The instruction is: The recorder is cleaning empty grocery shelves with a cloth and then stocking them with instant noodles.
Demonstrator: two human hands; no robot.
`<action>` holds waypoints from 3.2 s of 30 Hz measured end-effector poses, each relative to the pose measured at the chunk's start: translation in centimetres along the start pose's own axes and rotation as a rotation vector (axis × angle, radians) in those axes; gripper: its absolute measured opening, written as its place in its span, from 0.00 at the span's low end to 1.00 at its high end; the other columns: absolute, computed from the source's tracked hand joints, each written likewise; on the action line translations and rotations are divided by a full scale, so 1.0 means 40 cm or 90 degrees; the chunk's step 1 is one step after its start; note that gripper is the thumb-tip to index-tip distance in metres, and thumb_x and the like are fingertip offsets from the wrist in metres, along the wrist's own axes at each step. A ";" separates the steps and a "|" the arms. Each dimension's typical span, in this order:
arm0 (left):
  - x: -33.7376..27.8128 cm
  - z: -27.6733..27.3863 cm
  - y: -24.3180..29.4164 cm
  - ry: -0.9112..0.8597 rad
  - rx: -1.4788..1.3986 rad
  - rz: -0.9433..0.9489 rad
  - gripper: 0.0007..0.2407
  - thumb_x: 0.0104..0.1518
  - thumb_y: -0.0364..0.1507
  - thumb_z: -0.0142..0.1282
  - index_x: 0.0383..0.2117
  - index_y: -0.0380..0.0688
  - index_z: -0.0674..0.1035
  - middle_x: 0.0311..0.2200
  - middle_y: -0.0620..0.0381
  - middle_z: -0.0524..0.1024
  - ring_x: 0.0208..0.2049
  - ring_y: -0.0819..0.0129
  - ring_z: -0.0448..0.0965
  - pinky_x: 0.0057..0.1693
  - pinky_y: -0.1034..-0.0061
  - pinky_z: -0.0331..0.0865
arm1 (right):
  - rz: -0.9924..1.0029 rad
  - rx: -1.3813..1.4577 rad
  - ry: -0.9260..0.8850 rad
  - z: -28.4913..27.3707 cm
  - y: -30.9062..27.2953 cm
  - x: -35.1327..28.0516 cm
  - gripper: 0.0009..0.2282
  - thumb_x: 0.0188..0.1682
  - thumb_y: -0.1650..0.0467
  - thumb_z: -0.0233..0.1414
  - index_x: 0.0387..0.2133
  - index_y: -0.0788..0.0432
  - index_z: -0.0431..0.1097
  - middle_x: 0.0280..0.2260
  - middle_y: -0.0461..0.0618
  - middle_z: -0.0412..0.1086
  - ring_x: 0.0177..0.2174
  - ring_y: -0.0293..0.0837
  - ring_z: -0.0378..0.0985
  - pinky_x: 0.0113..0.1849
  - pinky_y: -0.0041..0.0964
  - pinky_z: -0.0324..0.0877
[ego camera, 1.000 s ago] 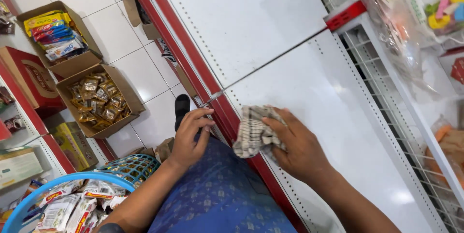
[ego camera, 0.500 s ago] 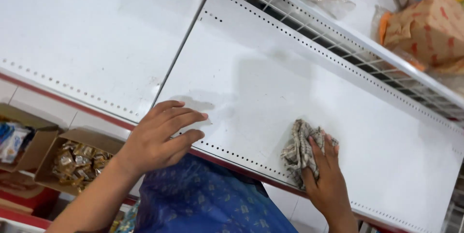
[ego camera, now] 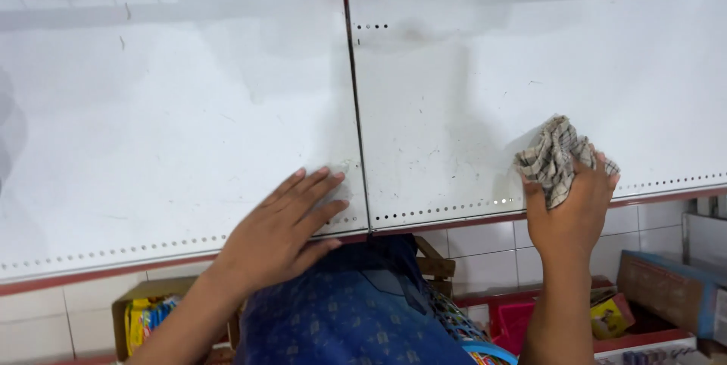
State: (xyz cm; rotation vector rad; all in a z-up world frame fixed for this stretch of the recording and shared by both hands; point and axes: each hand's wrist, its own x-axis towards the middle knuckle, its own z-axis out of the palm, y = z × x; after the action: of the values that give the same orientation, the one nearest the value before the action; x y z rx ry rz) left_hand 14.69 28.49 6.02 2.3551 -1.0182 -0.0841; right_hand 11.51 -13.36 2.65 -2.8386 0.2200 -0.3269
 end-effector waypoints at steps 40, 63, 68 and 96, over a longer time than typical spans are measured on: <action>-0.156 0.118 -0.060 -0.105 0.147 0.268 0.26 0.71 0.39 0.58 0.67 0.33 0.66 0.73 0.34 0.55 0.75 0.39 0.46 0.77 0.48 0.38 | 0.892 0.633 0.429 0.478 -0.731 -1.352 0.20 0.49 0.60 0.60 0.43 0.66 0.75 0.37 0.50 0.79 0.35 0.39 0.79 0.41 0.33 0.73; -0.268 0.866 0.777 -0.643 -0.092 -0.072 0.21 0.58 0.42 0.59 0.33 0.26 0.80 0.31 0.37 0.83 0.34 0.50 0.88 0.46 0.66 0.81 | 0.352 1.266 0.945 0.253 -0.437 -1.712 0.51 0.37 0.48 0.63 0.72 0.55 0.46 0.70 0.53 0.54 0.68 0.56 0.59 0.67 0.62 0.54; -0.290 0.998 0.725 -0.449 -0.079 0.057 0.27 0.54 0.38 0.66 0.46 0.29 0.65 0.37 0.32 0.79 0.42 0.40 0.81 0.50 0.57 0.75 | 0.711 1.054 0.924 0.230 -0.391 -1.701 0.35 0.37 0.71 0.66 0.60 0.66 0.58 0.54 0.59 0.68 0.55 0.57 0.71 0.61 0.56 0.63; -0.277 0.764 0.504 -0.898 -0.697 -0.298 0.30 0.53 0.21 0.54 0.66 0.37 0.60 0.57 0.42 0.74 0.56 0.60 0.78 0.58 0.73 0.73 | 0.851 0.779 0.695 0.126 -0.366 -1.532 0.26 0.49 0.66 0.60 0.60 0.64 0.64 0.59 0.62 0.69 0.56 0.55 0.72 0.56 0.45 0.68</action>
State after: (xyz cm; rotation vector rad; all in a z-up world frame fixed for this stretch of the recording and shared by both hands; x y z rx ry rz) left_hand -14.59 10.49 -10.83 1.1793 -0.5422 -2.0529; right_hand -44.54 12.89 -10.19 -0.7432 1.3550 -1.0693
